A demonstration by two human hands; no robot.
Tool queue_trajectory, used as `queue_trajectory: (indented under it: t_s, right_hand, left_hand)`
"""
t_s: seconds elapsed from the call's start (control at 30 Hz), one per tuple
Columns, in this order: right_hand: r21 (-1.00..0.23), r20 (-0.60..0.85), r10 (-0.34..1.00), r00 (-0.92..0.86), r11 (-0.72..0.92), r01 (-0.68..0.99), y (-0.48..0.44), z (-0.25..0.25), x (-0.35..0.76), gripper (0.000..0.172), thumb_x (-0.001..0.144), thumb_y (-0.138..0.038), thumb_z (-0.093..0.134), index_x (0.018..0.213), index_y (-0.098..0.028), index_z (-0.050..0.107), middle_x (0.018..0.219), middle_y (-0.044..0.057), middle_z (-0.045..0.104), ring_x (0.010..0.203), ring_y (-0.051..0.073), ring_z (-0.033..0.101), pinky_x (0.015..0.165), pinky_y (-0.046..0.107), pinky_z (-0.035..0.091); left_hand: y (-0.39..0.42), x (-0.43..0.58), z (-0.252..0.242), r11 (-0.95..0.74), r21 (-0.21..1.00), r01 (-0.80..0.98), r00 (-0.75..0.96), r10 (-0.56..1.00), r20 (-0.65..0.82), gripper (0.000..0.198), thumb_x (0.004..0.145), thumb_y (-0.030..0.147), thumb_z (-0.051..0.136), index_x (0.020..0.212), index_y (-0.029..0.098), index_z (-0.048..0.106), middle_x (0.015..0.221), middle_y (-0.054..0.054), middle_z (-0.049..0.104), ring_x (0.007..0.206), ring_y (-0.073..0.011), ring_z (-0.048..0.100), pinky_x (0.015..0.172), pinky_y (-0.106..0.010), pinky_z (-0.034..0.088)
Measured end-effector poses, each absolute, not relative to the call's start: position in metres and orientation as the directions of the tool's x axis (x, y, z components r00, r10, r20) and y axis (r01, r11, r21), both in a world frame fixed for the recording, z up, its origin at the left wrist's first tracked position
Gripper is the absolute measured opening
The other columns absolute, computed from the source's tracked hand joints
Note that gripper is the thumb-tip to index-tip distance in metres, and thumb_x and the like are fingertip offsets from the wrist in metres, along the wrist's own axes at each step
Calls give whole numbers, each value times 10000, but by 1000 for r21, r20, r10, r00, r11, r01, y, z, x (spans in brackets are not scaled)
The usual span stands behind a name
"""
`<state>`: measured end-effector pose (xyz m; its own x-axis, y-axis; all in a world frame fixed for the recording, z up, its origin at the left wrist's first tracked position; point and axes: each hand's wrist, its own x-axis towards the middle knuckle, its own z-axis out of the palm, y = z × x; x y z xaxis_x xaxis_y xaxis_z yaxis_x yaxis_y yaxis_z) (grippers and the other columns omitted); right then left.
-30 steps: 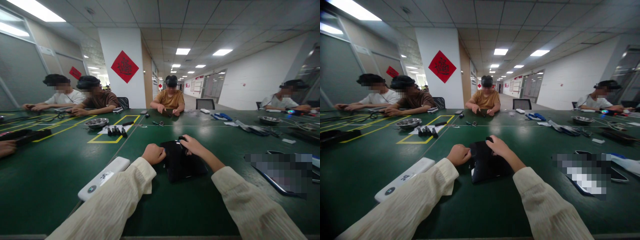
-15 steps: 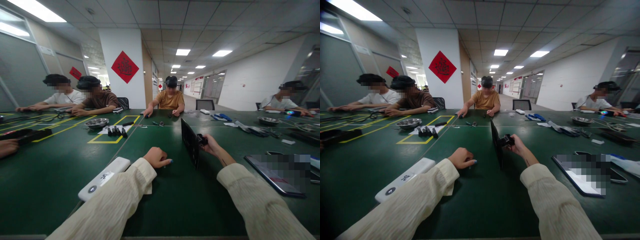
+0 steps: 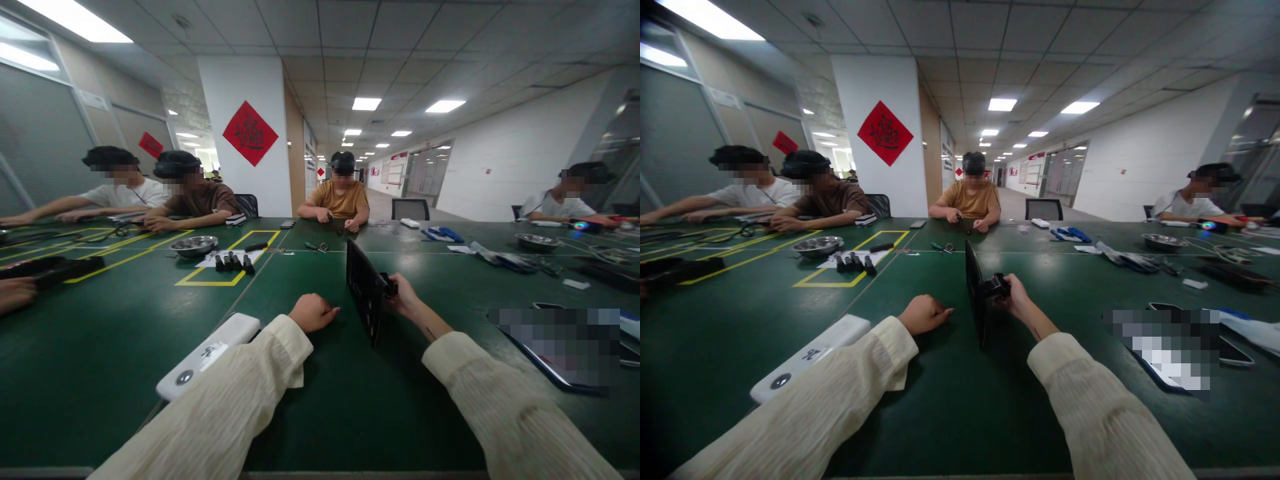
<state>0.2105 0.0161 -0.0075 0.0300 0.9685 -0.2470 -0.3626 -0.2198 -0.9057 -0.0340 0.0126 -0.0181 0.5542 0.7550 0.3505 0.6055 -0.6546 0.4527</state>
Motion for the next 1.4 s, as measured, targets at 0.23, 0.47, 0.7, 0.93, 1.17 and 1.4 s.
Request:
queue_trajectory:
  t_s: [0.23,0.47,0.7,0.93,1.17,1.4]
  right_hand:
    - [-877,-262,960,-100,-280,-391,15,-25,191,248,773,-277,362,580,-186,489,507,6,513,472,127,495,505,235,438]
    - [-861,-235,963,-135,-270,-430,16,-30,193,251,785,-314,386,643,-179,542,578,25,586,555,150,553,553,259,471]
    - [-830,-240,968,-70,-242,-502,11,-24,185,275,797,-224,329,605,-179,521,472,10,529,428,127,487,415,217,403]
    - [-807,-254,967,0,-212,-551,-3,-14,176,207,781,-216,358,728,-168,552,485,3,540,419,126,479,363,206,379]
    - [-797,-267,964,1,-220,-562,-8,-19,167,218,818,-246,344,740,-165,531,504,16,551,435,134,506,391,228,424]
    - [-840,-189,974,-122,-225,-494,-12,-24,162,240,848,-260,330,883,-156,545,606,41,616,455,147,567,335,197,334]
  left_hand:
    - [32,-26,-30,-131,991,9,167,978,128,488,736,654,444,562,199,415,357,65,378,331,-88,367,428,-224,314]
    - [31,-30,-20,64,949,-308,172,985,-10,472,739,624,479,575,206,337,371,80,348,344,-80,377,459,-230,380]
    - [31,-26,-29,-39,996,-81,297,953,62,476,813,598,357,548,203,343,355,73,309,320,-95,383,393,-225,336]
    - [25,-25,-32,-198,978,64,300,939,170,398,818,523,390,591,199,343,428,74,352,355,-78,378,399,-218,329]
    - [15,-24,-28,-381,874,300,379,889,258,315,875,480,311,735,205,378,469,85,415,398,-93,430,467,-219,351]
    - [10,-23,-25,-486,632,604,372,873,315,444,916,445,206,732,179,510,595,-3,540,566,-144,531,558,-245,380]
